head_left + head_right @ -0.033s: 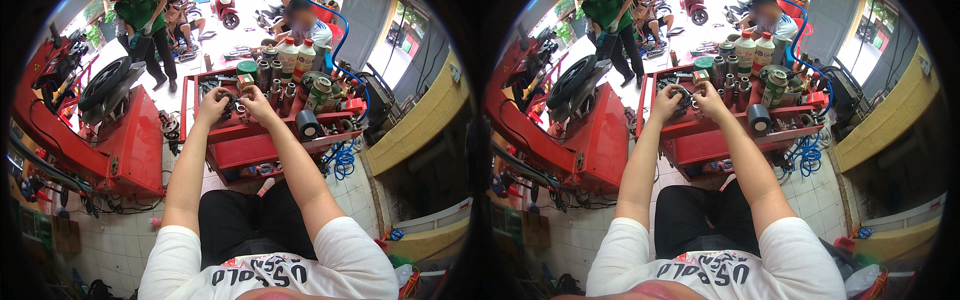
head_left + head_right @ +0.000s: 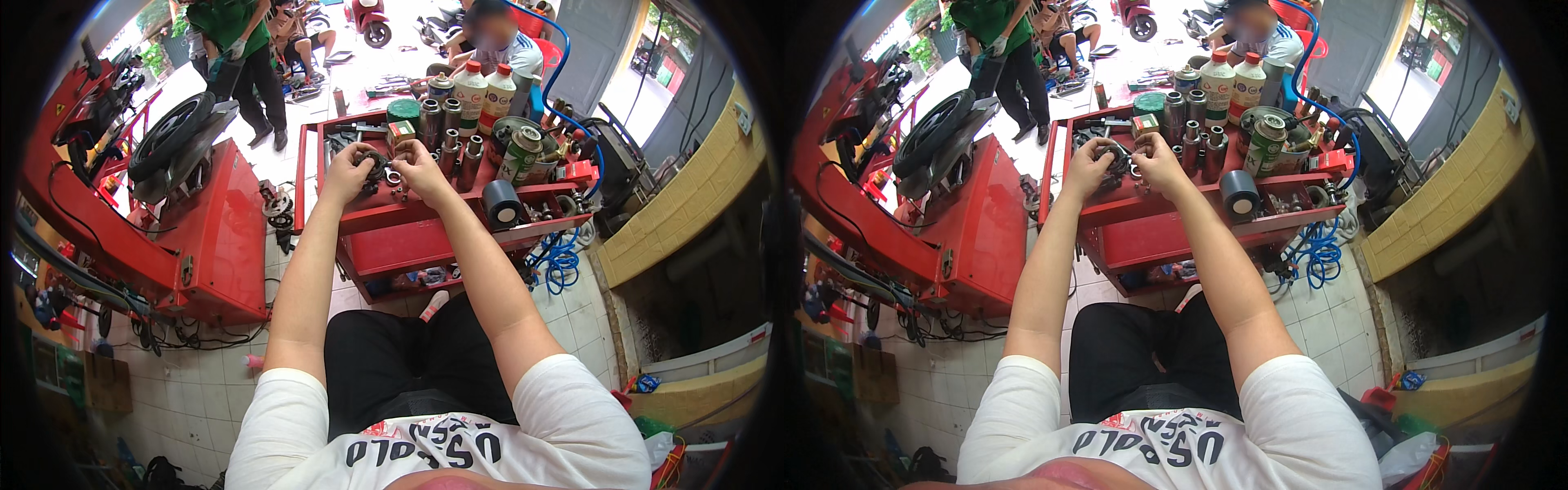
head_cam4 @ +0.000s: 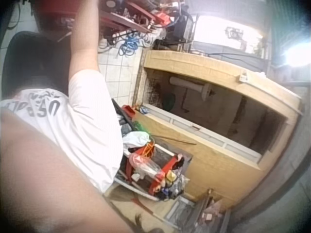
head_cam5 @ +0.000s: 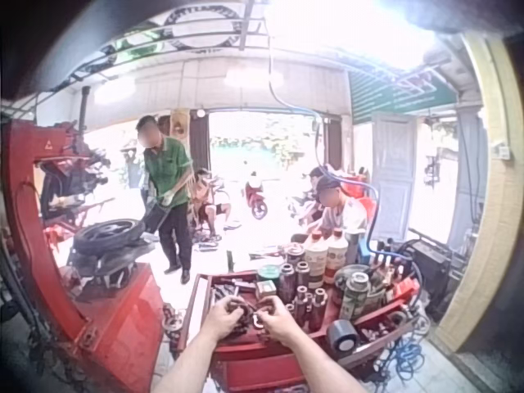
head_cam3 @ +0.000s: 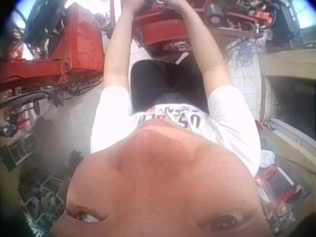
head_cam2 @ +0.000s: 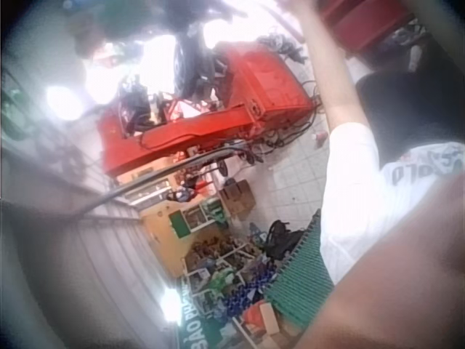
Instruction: The person sits at a red tool cart and repeatedly handles small mechanical components, including a circular metal part and a small cylindrical piece. They pick up, inspect, and place these items back on the cart multiple times without completing a clear assembly.
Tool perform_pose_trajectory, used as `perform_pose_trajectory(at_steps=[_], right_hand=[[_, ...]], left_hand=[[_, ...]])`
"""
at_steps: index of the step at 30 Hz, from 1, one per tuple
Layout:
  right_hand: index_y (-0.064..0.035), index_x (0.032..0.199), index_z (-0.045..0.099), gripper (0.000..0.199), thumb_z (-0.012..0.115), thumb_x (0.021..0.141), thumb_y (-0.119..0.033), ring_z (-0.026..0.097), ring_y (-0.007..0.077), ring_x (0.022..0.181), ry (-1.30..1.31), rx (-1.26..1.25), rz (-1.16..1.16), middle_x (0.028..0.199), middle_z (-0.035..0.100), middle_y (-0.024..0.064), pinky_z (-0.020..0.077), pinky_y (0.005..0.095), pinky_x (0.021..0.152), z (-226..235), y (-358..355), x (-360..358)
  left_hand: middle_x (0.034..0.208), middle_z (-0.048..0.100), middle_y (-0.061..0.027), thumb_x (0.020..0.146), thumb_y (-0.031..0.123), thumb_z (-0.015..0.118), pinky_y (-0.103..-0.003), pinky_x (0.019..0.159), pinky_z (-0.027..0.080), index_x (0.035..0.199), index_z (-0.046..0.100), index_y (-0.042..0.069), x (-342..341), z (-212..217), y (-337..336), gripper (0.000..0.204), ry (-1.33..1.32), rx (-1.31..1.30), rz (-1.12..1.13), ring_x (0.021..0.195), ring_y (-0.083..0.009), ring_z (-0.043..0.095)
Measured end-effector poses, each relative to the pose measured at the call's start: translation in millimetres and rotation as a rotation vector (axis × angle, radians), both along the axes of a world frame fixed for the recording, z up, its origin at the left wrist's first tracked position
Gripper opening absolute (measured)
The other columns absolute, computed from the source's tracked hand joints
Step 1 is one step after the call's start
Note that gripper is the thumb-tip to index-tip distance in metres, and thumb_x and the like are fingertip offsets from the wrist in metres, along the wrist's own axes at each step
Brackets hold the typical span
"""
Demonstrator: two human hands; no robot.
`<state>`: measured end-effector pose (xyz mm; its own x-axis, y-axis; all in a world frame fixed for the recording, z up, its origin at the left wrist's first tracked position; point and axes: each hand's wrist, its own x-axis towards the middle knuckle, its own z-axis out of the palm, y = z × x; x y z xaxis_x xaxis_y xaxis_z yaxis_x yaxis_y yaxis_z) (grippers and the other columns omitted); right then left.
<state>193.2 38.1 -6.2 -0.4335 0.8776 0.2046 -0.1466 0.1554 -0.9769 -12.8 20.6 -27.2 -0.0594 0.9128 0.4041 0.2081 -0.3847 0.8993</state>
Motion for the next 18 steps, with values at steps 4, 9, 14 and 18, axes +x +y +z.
perform_pose_trajectory(at_steps=[4,9,14,18], right_hand=[[-0.001,0.124,0.049,0.034,0.064,0.094,-0.003,0.062,0.011,0.076,-0.004,0.013,-0.025,0.096,0.062,0.005,0.0524,0.0286,0.059,-1.8,0.7,-0.8],[-0.0012,0.124,0.051,0.028,0.063,0.1,-0.009,0.062,0.012,0.073,-0.037,-0.09,-0.026,0.095,0.062,0.0052,0.0536,0.0302,0.056,-2.0,5.4,-3.7],[-0.0023,0.125,0.053,0.027,0.062,0.104,-0.016,0.061,0.0123,0.071,-0.02,-0.039,-0.055,0.098,0.064,0.006,0.0527,0.0294,0.053,-12.3,11.4,-1.6],[-0.0022,0.127,0.052,0.032,0.064,0.098,-0.009,0.061,0.013,0.076,-0.034,0.017,0.021,0.101,0.06,0.0068,0.0537,0.0296,0.059,-7.4,8.7,-7.3]], left_hand=[[0.091,0.069,-0.0043,0.095,0.009,0.066,-0.025,0.062,0.05,0.115,0.068,0.004,1.8,3.3,-1.9,0.02,0.002,-0.02,0.006,0.075,-0.0096,0.064],[0.091,0.071,-0.0057,0.094,0.01,0.067,-0.028,0.068,0.053,0.112,0.069,0.004,4.3,7.2,-6.1,0.019,-0.009,-0.042,0.029,0.079,-0.0117,0.066],[0.097,0.073,-0.0083,0.092,0.012,0.07,-0.031,0.083,0.055,0.114,0.068,0.003,6.6,6.2,-0.1,0.023,0.063,-0.099,-0.005,0.091,-0.0162,0.069],[0.108,0.071,-0.0088,0.095,0.002,0.064,-0.029,0.085,0.058,0.124,0.062,0.002,-3.3,6.1,-7.4,0.029,-0.109,-0.071,-0.212,0.097,-0.0141,0.069]])
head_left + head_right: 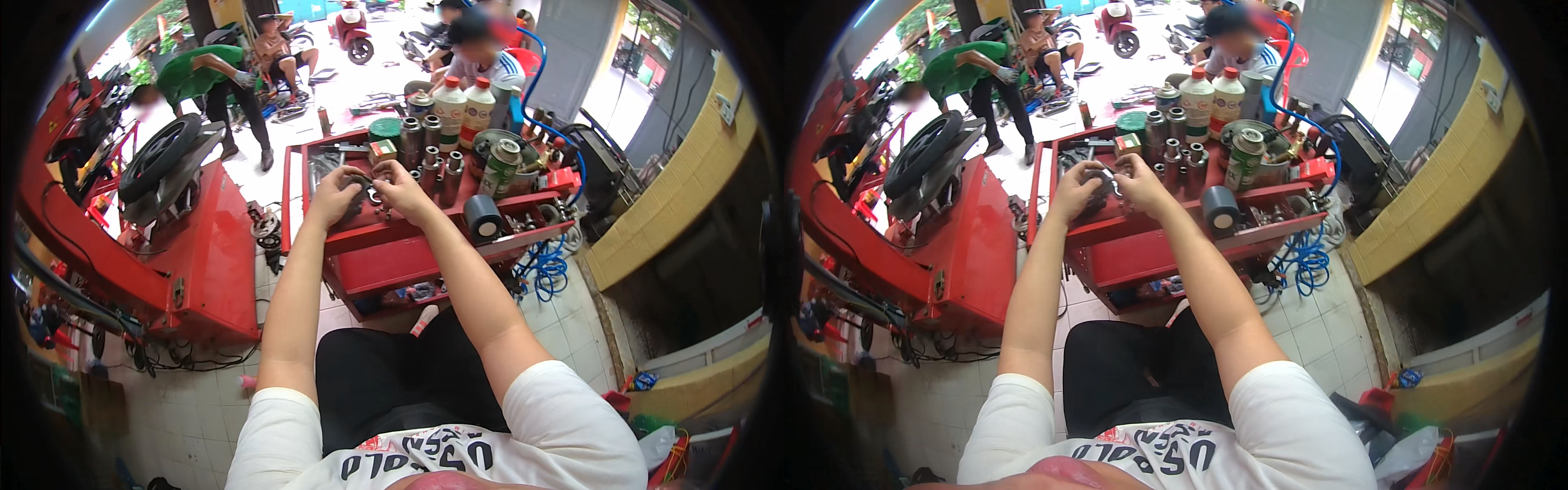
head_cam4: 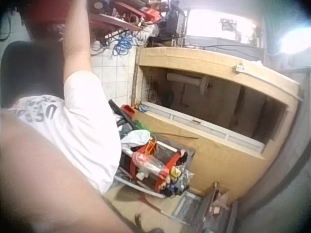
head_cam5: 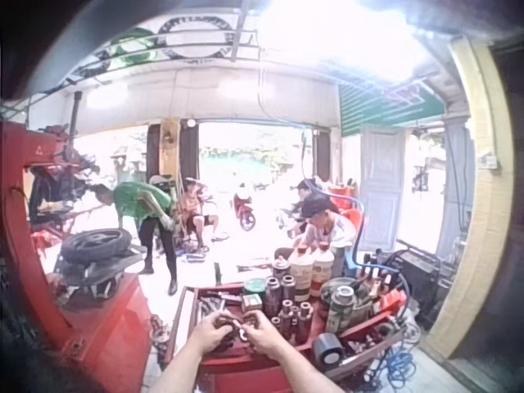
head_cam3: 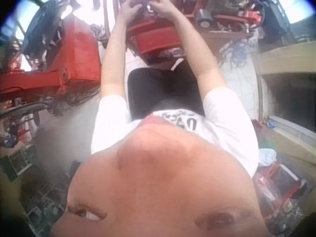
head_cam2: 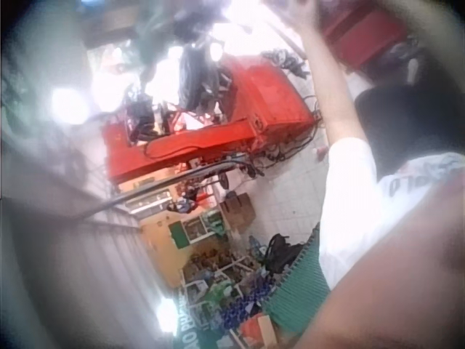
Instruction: The person sits at a red tool cart and repeatedly handles small mechanical components, including a circular metal part and a small cylindrical piece. They pick up, inspect, and place these items back on the cart multiple times without completing a clear assembly.
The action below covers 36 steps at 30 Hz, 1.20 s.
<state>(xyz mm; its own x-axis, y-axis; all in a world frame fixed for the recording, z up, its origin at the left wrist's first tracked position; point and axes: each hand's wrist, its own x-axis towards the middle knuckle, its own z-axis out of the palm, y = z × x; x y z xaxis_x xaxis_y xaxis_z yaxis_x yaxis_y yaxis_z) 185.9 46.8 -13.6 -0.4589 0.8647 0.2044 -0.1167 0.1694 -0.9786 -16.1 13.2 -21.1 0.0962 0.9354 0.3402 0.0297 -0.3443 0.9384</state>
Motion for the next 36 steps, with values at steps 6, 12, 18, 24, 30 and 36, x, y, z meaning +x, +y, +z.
perform_pose_trajectory(at_steps=[6,12,18,24,30,36], right_hand=[[-0.0011,0.126,0.051,0.033,0.064,0.096,-0.005,0.06,0.0115,0.077,0.057,0.048,-0.006,0.103,0.06,0.0069,0.052,0.0278,0.062,-5.9,0.5,5.5],[-0.0067,0.123,0.056,0.023,0.06,0.106,-0.022,0.054,0.0071,0.066,-0.057,0.016,-0.081,0.093,0.061,0.0025,0.0458,0.0239,0.054,-3.3,1.1,-0.3],[-0.0047,0.125,0.054,0.026,0.063,0.102,-0.013,0.061,0.0095,0.075,-0.025,0.005,-0.005,0.101,0.061,0.0038,0.0508,0.0249,0.057,0.1,-2.2,3.9],[-0.0034,0.124,0.054,0.028,0.066,0.1,-0.012,0.064,0.0105,0.081,-0.063,0.116,-0.034,0.105,0.063,0.0056,0.052,0.0267,0.06,1.5,-4.5,8.1],[-0.0001,0.116,0.058,0.027,0.063,0.103,-0.023,0.066,0.0164,0.085,-0.214,0.162,-0.233,0.101,0.069,0.0106,0.0552,0.0337,0.074,-2.6,-1.5,-1.7],[0.0024,0.115,0.061,0.036,0.06,0.104,-0.032,0.072,0.0396,0.101,-0.344,0.294,-0.441,0.104,0.073,0.0264,0.0544,0.0463,0.086,3.7,-11.8,-17.9]], left_hand=[[0.11,0.072,-0.0082,0.091,0.003,0.068,-0.03,0.091,0.054,0.12,0.065,0.002,10.3,7.0,-3.4,0.029,0.054,-0.031,0.061,0.102,-0.0158,0.067],[0.107,0.073,-0.0084,0.09,0.007,0.07,-0.03,0.087,0.055,0.118,0.067,0.002,8.1,14.3,-8.1,0.028,0.025,-0.009,0.046,0.099,-0.0155,0.069],[0.109,0.075,-0.0078,0.088,0.011,0.079,-0.03,0.091,0.055,0.119,0.068,0.003,8.1,15.3,-9.2,0.034,0.027,-0.006,0.03,0.102,-0.0148,0.07],[0.102,0.075,-0.006,0.076,0.023,0.094,-0.028,0.08,0.057,0.117,0.069,0.004,17.1,20.5,-14.2,0.052,0.187,-0.026,0.18,0.09,-0.0123,0.07],[0.098,0.074,-0.0053,0.078,0.022,0.092,-0.028,0.077,0.057,0.12,0.069,0.003,13.9,13.5,-7.8,0.052,0.157,-0.002,0.231,0.086,-0.0116,0.069],[0.099,0.075,-0.0054,0.08,0.017,0.089,-0.027,0.078,0.055,0.122,0.068,0.003,23.7,25.6,-31.3,0.048,0.199,-0.054,0.297,0.089,-0.0106,0.068]])
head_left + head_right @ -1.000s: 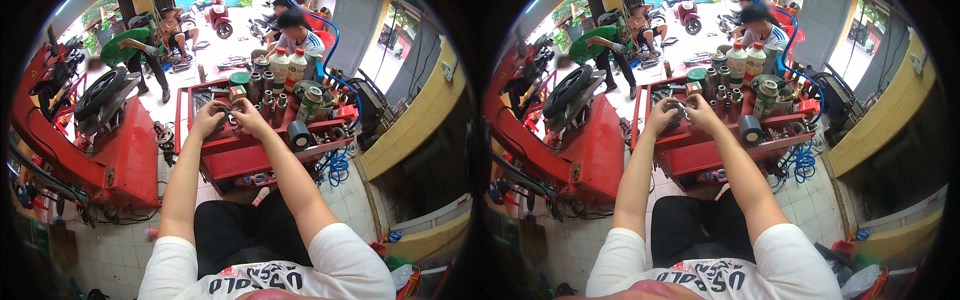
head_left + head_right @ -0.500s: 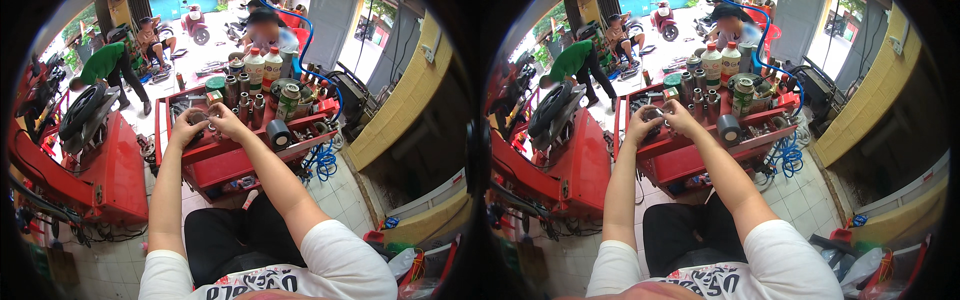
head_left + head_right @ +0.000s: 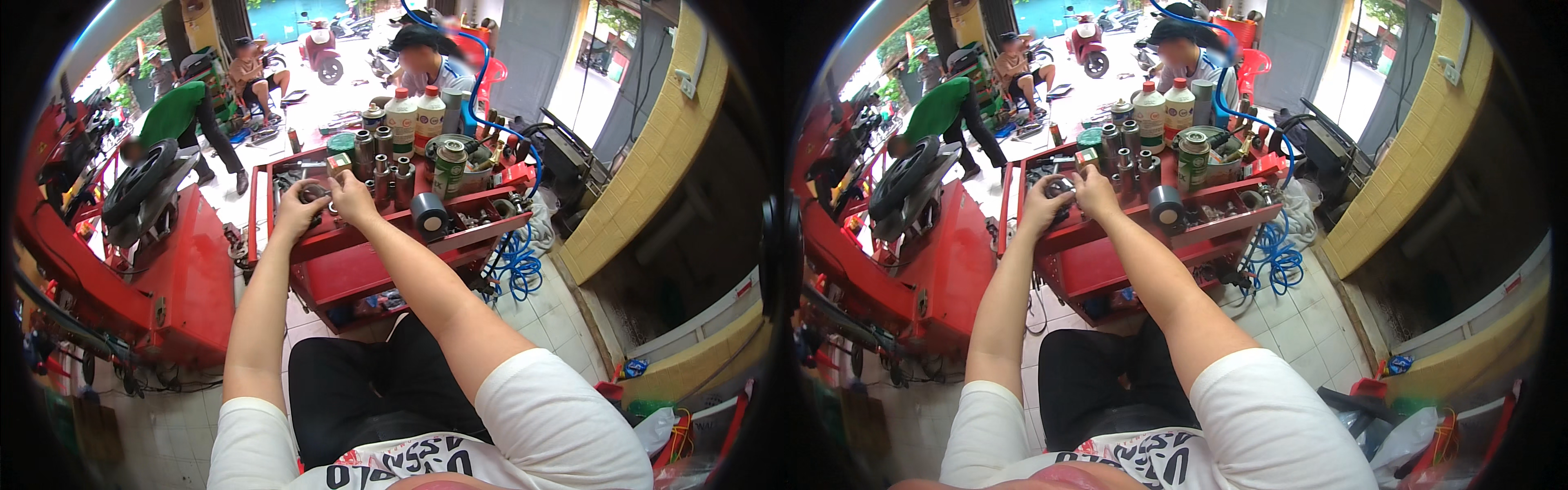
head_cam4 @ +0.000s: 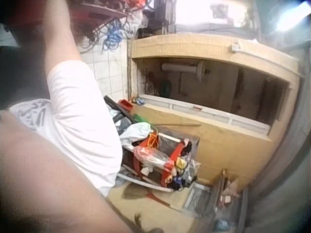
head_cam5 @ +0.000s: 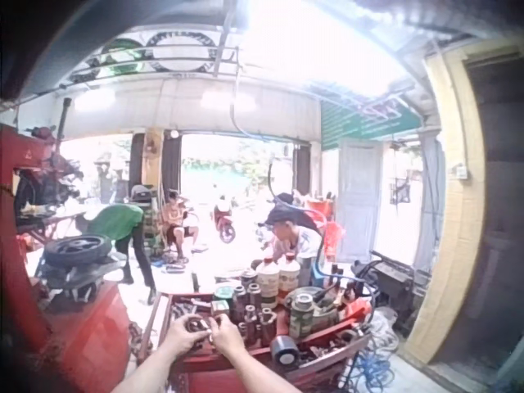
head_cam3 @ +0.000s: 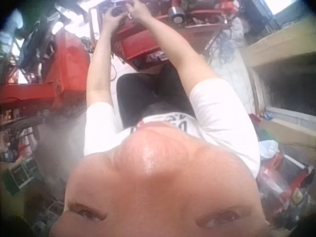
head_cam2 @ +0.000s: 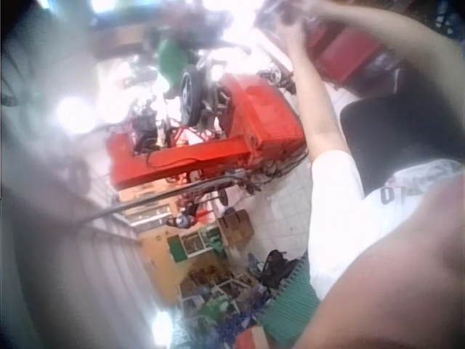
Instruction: The person sits at a red tool cart and repeatedly handles small mechanical components, including a circular metal part and a small cylindrical piece. They pick up, inspect, and place these items back on the cart multiple times without completing a clear assembly.
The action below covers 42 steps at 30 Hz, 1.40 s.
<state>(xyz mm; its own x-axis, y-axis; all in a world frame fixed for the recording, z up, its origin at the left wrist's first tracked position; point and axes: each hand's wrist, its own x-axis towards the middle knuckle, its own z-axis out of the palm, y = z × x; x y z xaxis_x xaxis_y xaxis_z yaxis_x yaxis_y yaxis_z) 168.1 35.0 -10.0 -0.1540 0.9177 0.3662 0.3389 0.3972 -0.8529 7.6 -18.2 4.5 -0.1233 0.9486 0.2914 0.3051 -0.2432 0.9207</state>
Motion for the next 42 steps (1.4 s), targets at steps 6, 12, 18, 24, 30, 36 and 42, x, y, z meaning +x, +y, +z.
perform_pose_trajectory(at_steps=[6,12,18,24,30,36,42], right_hand=[[0.0014,0.112,0.065,0.026,0.06,0.094,-0.017,0.072,0.0263,0.093,0.038,-0.041,0.046,0.102,0.074,0.0182,0.0557,0.0395,0.083,-28.9,35.6,21.9],[0.0016,0.109,0.067,0.027,0.061,0.092,-0.018,0.071,0.025,0.09,-0.015,-0.067,0.03,0.1,0.074,0.0175,0.056,0.0386,0.081,-27.2,28.6,4.5],[0.0024,0.111,0.067,0.027,0.061,0.091,-0.016,0.071,0.025,0.091,0.023,-0.097,0.07,0.102,0.073,0.0172,0.0557,0.0374,0.081,-22.8,24.1,8.3],[0.0011,0.114,0.062,0.021,0.062,0.096,-0.009,0.066,0.0189,0.091,0.218,-0.114,0.203,0.103,0.07,0.011,0.0549,0.0343,0.082,-19.3,19.2,10.4],[0.0021,0.116,0.063,0.034,0.072,0.098,-0.026,0.066,0.0173,0.071,0.093,-0.213,0.158,0.097,0.07,0.0127,0.0539,0.0345,0.058,-10.4,17.6,15.6],[0.0038,0.114,0.063,0.038,0.074,0.095,-0.027,0.072,0.0215,0.077,0.106,-0.196,0.153,0.098,0.073,0.0184,0.0578,0.038,0.062,-8.7,14.8,11.0],[-0.0011,0.121,0.053,0.031,0.064,0.095,-0.014,0.06,0.0136,0.063,0.277,-0.227,0.209,0.086,0.063,0.0071,0.0497,0.0303,0.052,-16.6,25.6,11.3]], left_hand=[[0.102,0.075,-0.0112,0.08,0.03,0.089,-0.034,0.081,0.057,0.121,0.069,0.005,34.5,-9.7,-2.1,0.052,0.355,0.224,0.169,0.092,-0.0178,0.072],[0.113,0.071,-0.0134,0.08,0.026,0.082,-0.049,0.098,0.05,0.114,0.068,0.01,39.6,-4.9,-23.6,0.04,0.647,0.277,0.331,0.112,-0.0362,0.065],[0.113,0.07,-0.0152,0.08,0.022,0.079,-0.049,0.098,0.051,0.114,0.067,0.01,38.6,-7.2,-22.2,0.038,0.633,0.301,0.293,0.112,-0.0374,0.065],[0.107,0.074,-0.0166,0.08,0.02,0.079,-0.047,0.094,0.054,0.11,0.069,0.008,37.9,-5.2,-22.1,0.034,0.501,0.201,0.266,0.105,-0.0367,0.07],[0.106,0.076,-0.0182,0.081,0.031,0.085,-0.043,0.087,0.058,0.119,0.067,0.008,32.6,-6.2,-15.3,0.048,0.359,0.039,0.309,0.099,-0.0333,0.074],[0.107,0.075,-0.0177,0.082,0.033,0.085,-0.042,0.086,0.057,0.122,0.065,0.009,25.8,-9.2,-15.2,0.05,0.312,0.019,0.308,0.098,-0.032,0.075],[0.109,0.075,-0.0171,0.082,0.032,0.085,-0.043,0.091,0.056,0.122,0.065,0.009,32.7,-6.5,-16.4,0.05,0.388,-0.004,0.321,0.106,-0.0342,0.072]])
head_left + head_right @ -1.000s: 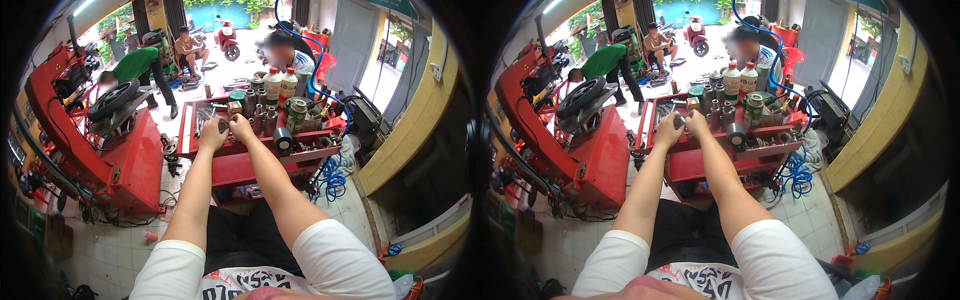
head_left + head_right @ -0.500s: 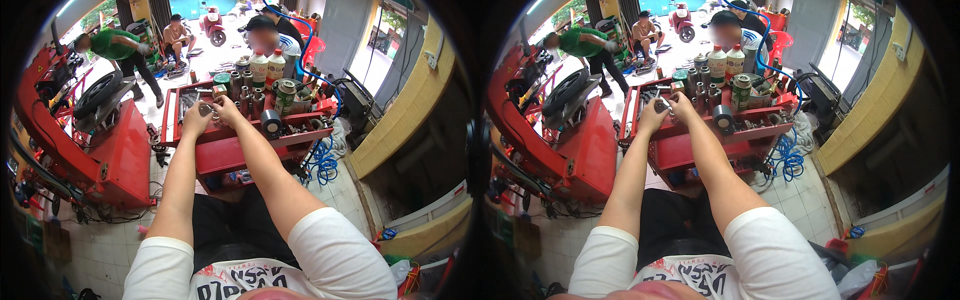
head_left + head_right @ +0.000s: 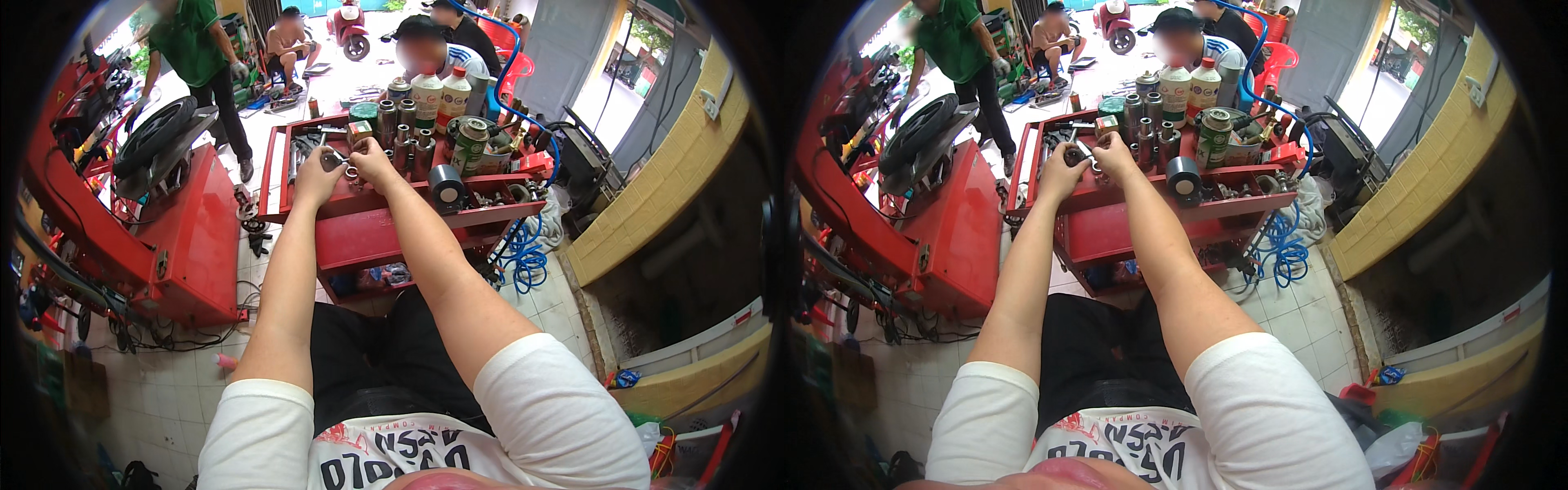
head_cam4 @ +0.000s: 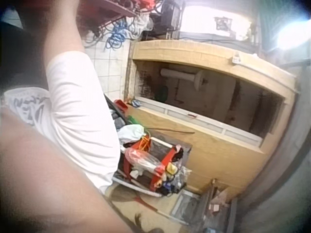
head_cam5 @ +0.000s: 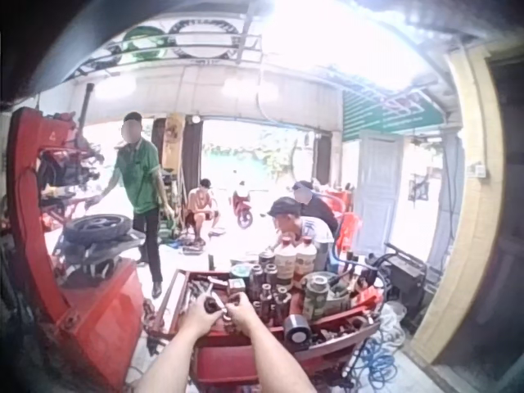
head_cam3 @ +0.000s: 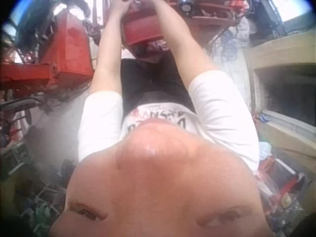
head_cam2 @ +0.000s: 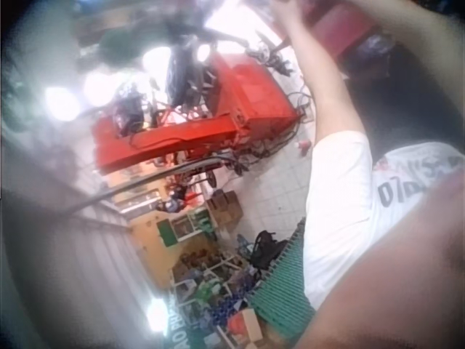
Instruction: The person sits at a red tool cart and repeatedly handles small mechanical components, including a circular metal part and a small cylindrical piece. They pick up, inspect, and place these items back on the cart multiple times without completing a clear assembly.
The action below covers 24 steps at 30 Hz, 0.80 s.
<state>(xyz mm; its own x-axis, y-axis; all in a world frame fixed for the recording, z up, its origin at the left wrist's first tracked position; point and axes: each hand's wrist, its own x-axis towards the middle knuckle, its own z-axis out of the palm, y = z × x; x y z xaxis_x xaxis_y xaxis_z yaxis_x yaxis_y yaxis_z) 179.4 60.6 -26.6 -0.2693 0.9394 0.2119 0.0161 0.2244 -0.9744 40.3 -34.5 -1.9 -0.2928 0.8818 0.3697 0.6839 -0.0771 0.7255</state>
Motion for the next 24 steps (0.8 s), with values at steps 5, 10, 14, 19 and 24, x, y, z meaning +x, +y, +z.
perform_pose_trajectory(at_steps=[5,10,14,19,24], right_hand=[[-0.0001,0.118,0.056,0.032,0.063,0.1,-0.026,0.065,0.0166,0.07,-0.039,-0.062,-0.043,0.092,0.068,0.0112,0.0536,0.0331,0.054,2.3,7.6,3.1],[-0.0011,0.12,0.056,0.03,0.065,0.094,-0.015,0.062,0.0164,0.07,0.036,-0.116,0.093,0.096,0.065,0.009,0.0525,0.0316,0.055,3.2,1.2,10.7],[-0.0037,0.123,0.055,0.034,0.064,0.094,-0.018,0.054,0.0105,0.058,0.106,-0.325,0.082,0.091,0.065,0.0088,0.0426,0.029,0.045,13.6,-5.3,10.1],[-0.0001,0.116,0.061,0.027,0.064,0.098,-0.02,0.065,0.0157,0.082,-0.032,-0.099,0.044,0.097,0.067,0.0104,0.054,0.0311,0.067,2.3,1.7,11.1],[0.002,0.119,0.062,0.031,0.065,0.096,-0.017,0.066,0.0152,0.085,-0.007,-0.112,0.053,0.101,0.069,0.0105,0.0536,0.0311,0.066,8.0,-7.4,6.1]], left_hand=[[0.108,0.076,-0.0177,0.082,0.031,0.085,-0.043,0.089,0.056,0.12,0.066,0.008,-5.1,-4.3,5.2,0.048,-0.052,0.045,-0.007,0.104,-0.0342,0.073],[0.108,0.076,-0.0181,0.082,0.031,0.085,-0.043,0.089,0.057,0.119,0.067,0.008,5.1,10.9,-13.5,0.047,0.026,0.02,0.007,0.103,-0.0339,0.073],[0.109,0.076,-0.0177,0.082,0.032,0.085,-0.044,0.09,0.057,0.118,0.067,0.009,0.4,9.2,-13.1,0.047,0.04,0.017,0.039,0.104,-0.0336,0.073],[0.11,0.076,-0.0169,0.081,0.031,0.086,-0.044,0.091,0.056,0.118,0.067,0.01,2.9,6.3,-7.6,0.047,0.031,0.022,0.006,0.105,-0.0341,0.073],[0.11,0.076,-0.0161,0.08,0.033,0.086,-0.044,0.091,0.056,0.12,0.067,0.011,-4.7,-0.5,-6.2,0.049,0.071,0.043,0.038,0.104,-0.0324,0.073]])
